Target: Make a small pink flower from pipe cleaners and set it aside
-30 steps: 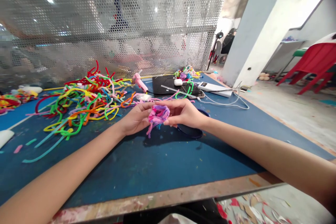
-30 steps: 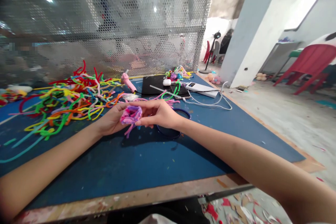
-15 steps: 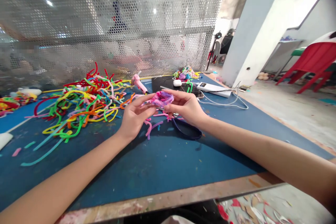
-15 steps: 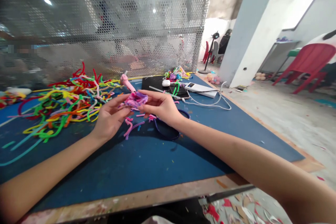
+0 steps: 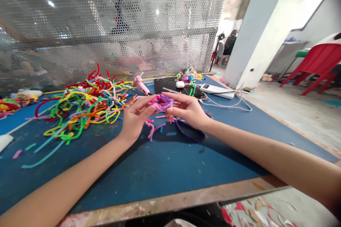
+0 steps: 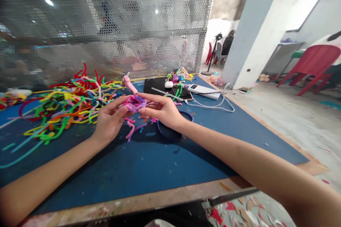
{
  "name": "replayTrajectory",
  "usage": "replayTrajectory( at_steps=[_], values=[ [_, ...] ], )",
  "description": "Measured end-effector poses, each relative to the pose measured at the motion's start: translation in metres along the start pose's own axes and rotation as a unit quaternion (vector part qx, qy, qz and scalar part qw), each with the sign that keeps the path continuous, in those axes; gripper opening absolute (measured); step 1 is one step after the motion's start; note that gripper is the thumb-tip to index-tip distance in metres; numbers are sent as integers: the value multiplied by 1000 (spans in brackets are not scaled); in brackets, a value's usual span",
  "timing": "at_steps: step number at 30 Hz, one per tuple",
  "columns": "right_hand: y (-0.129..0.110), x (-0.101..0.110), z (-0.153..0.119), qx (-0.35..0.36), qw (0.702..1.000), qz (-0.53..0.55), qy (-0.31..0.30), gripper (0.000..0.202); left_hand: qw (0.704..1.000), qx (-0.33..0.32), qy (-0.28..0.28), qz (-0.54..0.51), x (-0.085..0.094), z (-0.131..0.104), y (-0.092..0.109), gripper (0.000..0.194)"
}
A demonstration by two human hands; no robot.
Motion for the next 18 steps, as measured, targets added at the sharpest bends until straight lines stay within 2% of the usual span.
replayTrajectory(
  at_steps=[6, 11, 14, 18],
  values=[
    [3, 2, 1, 13, 1000, 14, 0, 44, 999, -4, -30, 24, 4, 1, -2, 30],
    [6, 9, 1, -8, 995, 101, -15, 40, 995, 34, -87, -33, 2, 2, -1, 31],
    [7, 9, 0, -31, 991, 131, -24, 40, 995, 36, -71, -59, 0, 3, -2, 26],
    [8, 7, 1, -38, 993, 111, -13, 40, 995, 35, -50, -74, 1, 5, -4, 23]
  ],
)
Point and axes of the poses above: each hand's wrist, its own z-axis towards the middle knuckle, its own x-axis out of the back of the hand, y = z × x, the point moved 1 cm from there along z, towards the middle knuckle, and after that the axes turned 15 degrees about -y, right-handed, at the moved point
